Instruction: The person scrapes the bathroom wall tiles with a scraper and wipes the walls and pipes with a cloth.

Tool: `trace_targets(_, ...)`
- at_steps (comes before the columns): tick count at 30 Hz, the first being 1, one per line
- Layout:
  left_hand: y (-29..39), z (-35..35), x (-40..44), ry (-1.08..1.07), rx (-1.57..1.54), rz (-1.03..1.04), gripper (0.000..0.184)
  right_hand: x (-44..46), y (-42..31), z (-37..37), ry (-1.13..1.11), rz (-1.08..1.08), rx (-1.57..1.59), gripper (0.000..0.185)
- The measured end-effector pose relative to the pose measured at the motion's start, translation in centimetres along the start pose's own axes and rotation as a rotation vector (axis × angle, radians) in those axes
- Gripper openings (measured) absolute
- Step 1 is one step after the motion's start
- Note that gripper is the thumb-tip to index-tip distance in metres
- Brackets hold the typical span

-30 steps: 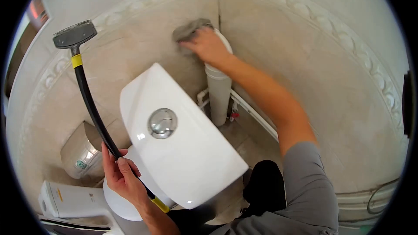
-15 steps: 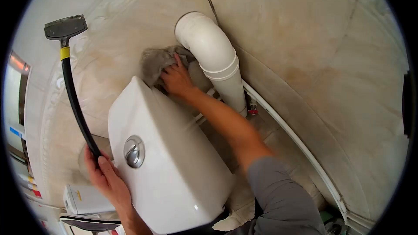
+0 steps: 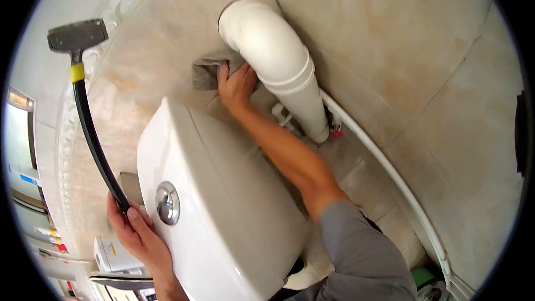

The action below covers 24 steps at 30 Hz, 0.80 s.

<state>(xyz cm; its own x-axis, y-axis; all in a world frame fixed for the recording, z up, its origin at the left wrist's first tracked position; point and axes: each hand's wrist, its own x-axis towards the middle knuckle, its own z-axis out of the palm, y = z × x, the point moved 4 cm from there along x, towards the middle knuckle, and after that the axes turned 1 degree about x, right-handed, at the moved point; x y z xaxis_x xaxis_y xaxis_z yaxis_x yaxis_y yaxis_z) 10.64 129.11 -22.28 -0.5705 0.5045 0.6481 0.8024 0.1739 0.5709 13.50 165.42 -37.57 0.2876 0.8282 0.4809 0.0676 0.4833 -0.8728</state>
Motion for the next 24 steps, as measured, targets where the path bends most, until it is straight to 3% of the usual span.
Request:
trace_targets(2, 0.3, -0.1, 0.0, 0.025, 0.001, -0.001, 0.039, -1.5, 1.9, 0.5, -0.072, 0.065, 0.019, 0.074)
trace_targets(4, 0.8, -0.2, -0.3, -0.005, 0.022, -0.043, 0.04, -5.0, 3.9, -1.3, -0.131, -0.152, -0.225, 0.072)
trace_targets(5, 0.3, -0.2, -0.2, -0.008, -0.014, -0.023, 0.04, -7.5, 7.1, -0.4, -0.306, -0.283, -0.353, 0.065)
trace_targets(6, 0.4, 0.0, -0.4, -0.014, -0.016, -0.02, 0.04, -8.7, 9.9, -1.3, -0.302, -0.279, -0.357, 0.065)
trace_targets(9, 0.8, 0.0, -0.3, 0.009, 0.038, -0.021, 0.04, -12.7, 17.1, -2.6, -1.032, -0.623, -0.417, 0.031)
trace_targets(11, 1.3, 0.0, -0.4, 0.012, 0.056, -0.027, 0.04, -15.3, 22.1, -3.5, -0.998, -0.641, -0.468, 0.026)
trace_targets(16, 0.6, 0.1, -0.2, 0.008, 0.024, -0.019, 0.039, -18.1, 22.0, -4.2, -0.852, -0.572, -0.591, 0.019)
trace_targets(19, 0.6, 0.2, -0.3, -0.003, -0.012, -0.001, 0.039, -18.5, 22.8, -4.8, -0.734, -0.491, -0.489, 0.01)
trace_targets(21, 0.5, 0.1, -0.1, -0.005, -0.033, -0.019, 0.039, -18.8, 24.4, -5.8, -0.766, -0.262, -0.265, 0.018)
trace_targets(22, 0.5, 0.2, -0.2, -0.001, -0.035, -0.031, 0.039, -18.7, 24.1, -7.2, -0.778, -0.266, -0.27, 0.018)
trace_targets(24, 0.7, 0.6, -0.2, 0.005, -0.102, -0.018, 0.04, -18.2, 23.1, -9.5, -0.957, -0.229, -0.028, 0.043)
